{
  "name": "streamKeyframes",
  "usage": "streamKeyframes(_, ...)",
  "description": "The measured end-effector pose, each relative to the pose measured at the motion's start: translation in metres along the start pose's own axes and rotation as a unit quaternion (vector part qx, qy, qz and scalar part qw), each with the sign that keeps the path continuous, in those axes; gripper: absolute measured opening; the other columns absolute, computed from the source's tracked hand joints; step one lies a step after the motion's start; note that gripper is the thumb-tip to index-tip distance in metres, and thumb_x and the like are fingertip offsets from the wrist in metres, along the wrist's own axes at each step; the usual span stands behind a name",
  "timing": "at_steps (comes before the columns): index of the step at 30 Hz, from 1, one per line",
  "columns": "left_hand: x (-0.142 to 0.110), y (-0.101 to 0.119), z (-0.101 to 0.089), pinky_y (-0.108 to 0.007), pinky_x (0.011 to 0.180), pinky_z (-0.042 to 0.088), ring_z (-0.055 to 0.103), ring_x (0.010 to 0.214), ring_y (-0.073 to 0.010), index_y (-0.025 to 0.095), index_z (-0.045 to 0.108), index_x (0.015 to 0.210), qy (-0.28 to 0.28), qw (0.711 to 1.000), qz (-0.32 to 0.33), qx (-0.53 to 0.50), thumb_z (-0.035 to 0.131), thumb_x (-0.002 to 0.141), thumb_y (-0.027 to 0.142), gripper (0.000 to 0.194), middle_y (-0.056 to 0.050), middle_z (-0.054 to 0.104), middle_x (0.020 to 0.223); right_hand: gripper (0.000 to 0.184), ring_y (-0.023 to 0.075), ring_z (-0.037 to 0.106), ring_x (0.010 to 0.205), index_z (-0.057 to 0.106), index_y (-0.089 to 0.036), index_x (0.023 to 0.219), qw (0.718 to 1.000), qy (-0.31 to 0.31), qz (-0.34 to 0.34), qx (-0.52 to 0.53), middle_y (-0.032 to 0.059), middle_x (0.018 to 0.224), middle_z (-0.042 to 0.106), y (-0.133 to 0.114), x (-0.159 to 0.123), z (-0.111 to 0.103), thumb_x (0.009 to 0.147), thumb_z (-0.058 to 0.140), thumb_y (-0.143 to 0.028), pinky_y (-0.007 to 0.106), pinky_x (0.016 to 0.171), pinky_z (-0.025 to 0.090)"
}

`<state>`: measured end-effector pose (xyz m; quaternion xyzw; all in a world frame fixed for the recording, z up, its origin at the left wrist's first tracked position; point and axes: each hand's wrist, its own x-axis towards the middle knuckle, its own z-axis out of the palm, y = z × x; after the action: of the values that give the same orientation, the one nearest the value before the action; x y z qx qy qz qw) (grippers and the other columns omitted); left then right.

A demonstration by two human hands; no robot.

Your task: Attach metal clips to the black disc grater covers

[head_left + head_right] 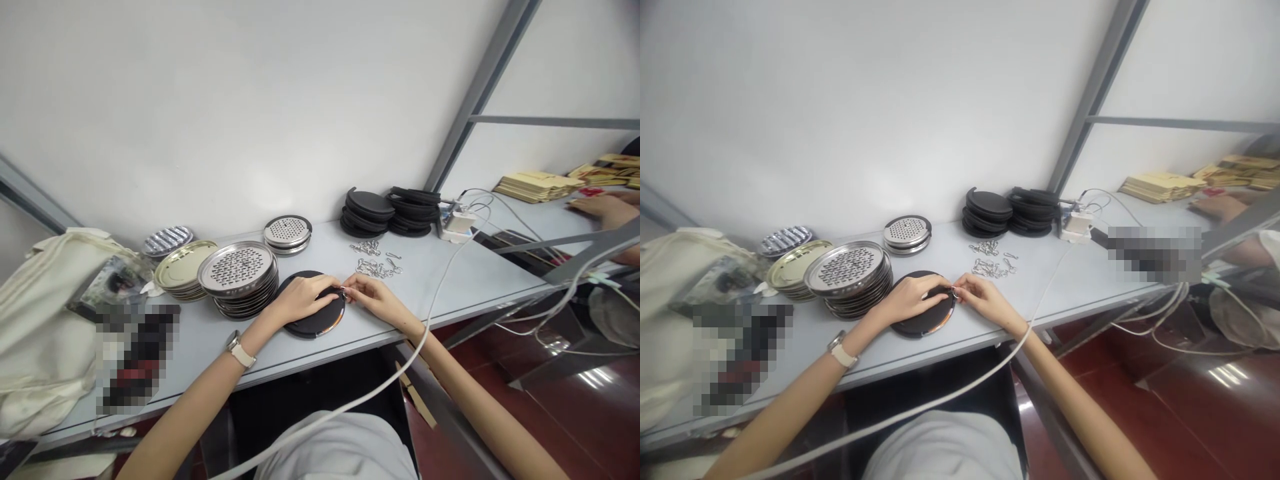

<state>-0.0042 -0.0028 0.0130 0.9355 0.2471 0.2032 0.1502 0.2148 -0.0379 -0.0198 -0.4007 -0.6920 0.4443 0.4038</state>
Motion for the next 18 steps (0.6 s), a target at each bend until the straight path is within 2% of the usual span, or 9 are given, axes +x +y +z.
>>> streamKeyframes(11,-0.0004,0.0022,0.0004,-0.027,0.08,0.047,0.063,0.09,-0.0166,0.021,0.055,0.11,0.001,0.999,-0.007,0.037,0.046,0.095,0.032,0.02,-0.003,0.063,0.105,0.025,0.0157,0.054,0.073,0.06,-0.019,0.09,0.999,0.009,-0.015,-0.03,0.0015,0.078,0.06,0.0034,0.001,0.0004,0.091,0.054,-0.043,0.028,0.069,0.043)
streamKeyframes(15,-0.0006,0.0013,0.001,-0.027,0.079,0.047,0.063,0.09,-0.0166,0.021,0.054,0.111,0.005,0.999,-0.008,0.044,0.046,0.095,0.032,0.021,-0.003,0.063,0.104,0.027,0.0172,0.055,0.077,0.065,-0.019,0.09,0.997,0.05,-0.014,-0.049,0.0033,0.082,0.062,0.0036,0.001,-0.0029,0.088,0.058,-0.045,0.03,0.072,0.045)
streamKeyframes(18,-0.0008,0.0003,0.0018,-0.027,0.08,0.048,0.063,0.092,-0.0167,0.02,0.054,0.111,0.006,0.999,-0.008,0.043,0.047,0.095,0.032,0.021,-0.003,0.063,0.105,0.028,0.0179,0.056,0.077,0.066,-0.02,0.091,0.998,0.065,0.012,-0.019,0.0038,0.083,0.063,0.0021,0.0007,-0.0063,0.086,0.06,-0.047,0.031,0.071,0.045)
